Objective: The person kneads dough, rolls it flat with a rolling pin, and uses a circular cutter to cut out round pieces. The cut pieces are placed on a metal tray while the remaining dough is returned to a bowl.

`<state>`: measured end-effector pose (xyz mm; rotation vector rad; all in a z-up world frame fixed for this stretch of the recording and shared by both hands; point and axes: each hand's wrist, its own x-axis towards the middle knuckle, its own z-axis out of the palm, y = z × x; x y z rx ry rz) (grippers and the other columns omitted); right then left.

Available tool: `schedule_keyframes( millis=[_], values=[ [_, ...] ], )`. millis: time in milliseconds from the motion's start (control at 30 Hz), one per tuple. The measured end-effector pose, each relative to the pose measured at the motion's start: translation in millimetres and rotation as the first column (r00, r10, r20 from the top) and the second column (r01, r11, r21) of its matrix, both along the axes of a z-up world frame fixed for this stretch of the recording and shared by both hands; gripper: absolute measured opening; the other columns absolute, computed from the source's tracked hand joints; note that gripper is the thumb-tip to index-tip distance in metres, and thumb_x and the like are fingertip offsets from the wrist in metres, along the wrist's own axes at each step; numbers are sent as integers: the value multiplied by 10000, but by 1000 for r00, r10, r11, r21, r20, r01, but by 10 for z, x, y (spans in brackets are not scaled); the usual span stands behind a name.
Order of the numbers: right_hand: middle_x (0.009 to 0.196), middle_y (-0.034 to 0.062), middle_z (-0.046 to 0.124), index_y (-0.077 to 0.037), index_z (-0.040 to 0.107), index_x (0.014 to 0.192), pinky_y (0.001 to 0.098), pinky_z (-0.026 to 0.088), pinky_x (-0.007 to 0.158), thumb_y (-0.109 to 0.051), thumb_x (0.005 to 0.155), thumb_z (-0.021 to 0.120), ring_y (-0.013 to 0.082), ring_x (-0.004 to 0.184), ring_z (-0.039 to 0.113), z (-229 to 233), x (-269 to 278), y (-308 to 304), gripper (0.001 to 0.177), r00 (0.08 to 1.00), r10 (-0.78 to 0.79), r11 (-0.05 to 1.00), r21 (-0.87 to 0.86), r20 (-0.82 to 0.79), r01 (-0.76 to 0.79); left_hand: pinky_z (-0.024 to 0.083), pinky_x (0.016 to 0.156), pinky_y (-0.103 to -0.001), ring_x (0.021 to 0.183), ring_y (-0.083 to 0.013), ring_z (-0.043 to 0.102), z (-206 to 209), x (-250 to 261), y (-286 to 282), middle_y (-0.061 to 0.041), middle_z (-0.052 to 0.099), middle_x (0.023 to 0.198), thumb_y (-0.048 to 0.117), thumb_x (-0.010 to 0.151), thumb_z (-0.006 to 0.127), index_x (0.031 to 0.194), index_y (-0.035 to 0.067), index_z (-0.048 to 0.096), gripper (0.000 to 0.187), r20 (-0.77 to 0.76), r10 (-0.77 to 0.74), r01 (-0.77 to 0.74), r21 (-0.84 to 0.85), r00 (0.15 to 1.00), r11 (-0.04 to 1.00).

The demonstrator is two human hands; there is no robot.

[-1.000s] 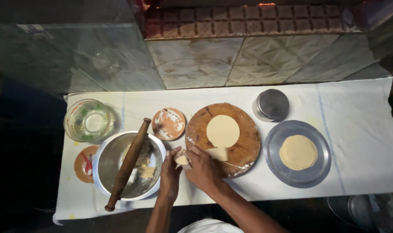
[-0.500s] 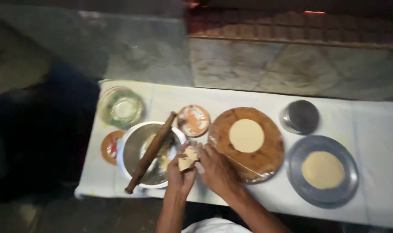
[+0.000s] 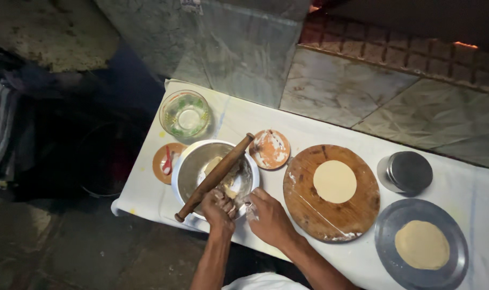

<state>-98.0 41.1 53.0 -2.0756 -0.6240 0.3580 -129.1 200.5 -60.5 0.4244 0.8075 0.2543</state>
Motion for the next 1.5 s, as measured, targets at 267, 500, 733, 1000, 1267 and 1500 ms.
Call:
schedule_keyframes(
  millis=[267, 500, 733, 1000, 1267, 1500],
  values=[
    [989, 193, 660, -10, 670, 1059, 476, 517, 801, -42, 776, 670, 424, 922, 645, -109, -4, 115, 285, 998, -55, 997, -57, 7, 55, 429, 588, -416, 626, -291, 546, 379, 22, 12, -77, 545, 708, 235, 1061, 557, 881, 62, 610, 256, -240, -66, 248, 950, 969, 192],
    [996, 186, 692, -30, 687, 1055, 451, 534, 801, -40, 786, 649, 396, 929, 669, -58, 75, -106, 272, 995, -34, 997, -72, -97, 27, 446, 962, -516, 1124, -424, 570, 719, -92, -57, -209, 611, 1190, 159, 893, 633, 1166, 33, 699, 308, -523, -159, 468, 836, 837, -287],
    [919, 115, 726, -72, 705, 1078, 377, 572, 733, -77, 832, 675, 282, 815, 730, -89, 144, -616, 248, 939, -253, 958, -198, -232, 209, 494, 992, -491, 1131, -395, 611, 868, -51, -120, -158, 512, 1455, 200, 880, 644, 1337, 173, 647, 458, -810, -126, 755, 581, 572, -306],
    [1047, 245, 715, 64, 662, 1139, 441, 551, 845, -52, 667, 734, 403, 991, 694, -439, 235, -1160, 492, 970, -235, 950, -196, 57, 242, 394, 1011, -602, 1203, -500, 494, 995, 552, 641, -301, 531, 1296, 384, 739, 817, 1363, -48, 564, 800, -456, 48, 388, 692, 889, -609],
    [1025, 219, 720, 26, 695, 1063, 441, 559, 834, -147, 685, 795, 399, 966, 703, -460, 133, -1115, 428, 950, -295, 929, -203, 102, 310, 444, 988, -536, 1165, -420, 541, 880, 818, 805, -185, 581, 1237, 332, 805, 780, 1239, 118, 657, 500, -702, -200, 522, 662, 684, -537],
    [1065, 161, 687, -41, 703, 1117, 437, 535, 867, -157, 806, 734, 357, 1001, 671, -423, 477, -1611, 334, 779, -555, 670, -399, 291, 626, 423, 979, -573, 1148, -414, 566, 610, 744, 642, -176, 606, 1203, 221, 779, 770, 1247, 100, 634, 502, -552, -164, 370, 721, 817, -585]
  ],
)
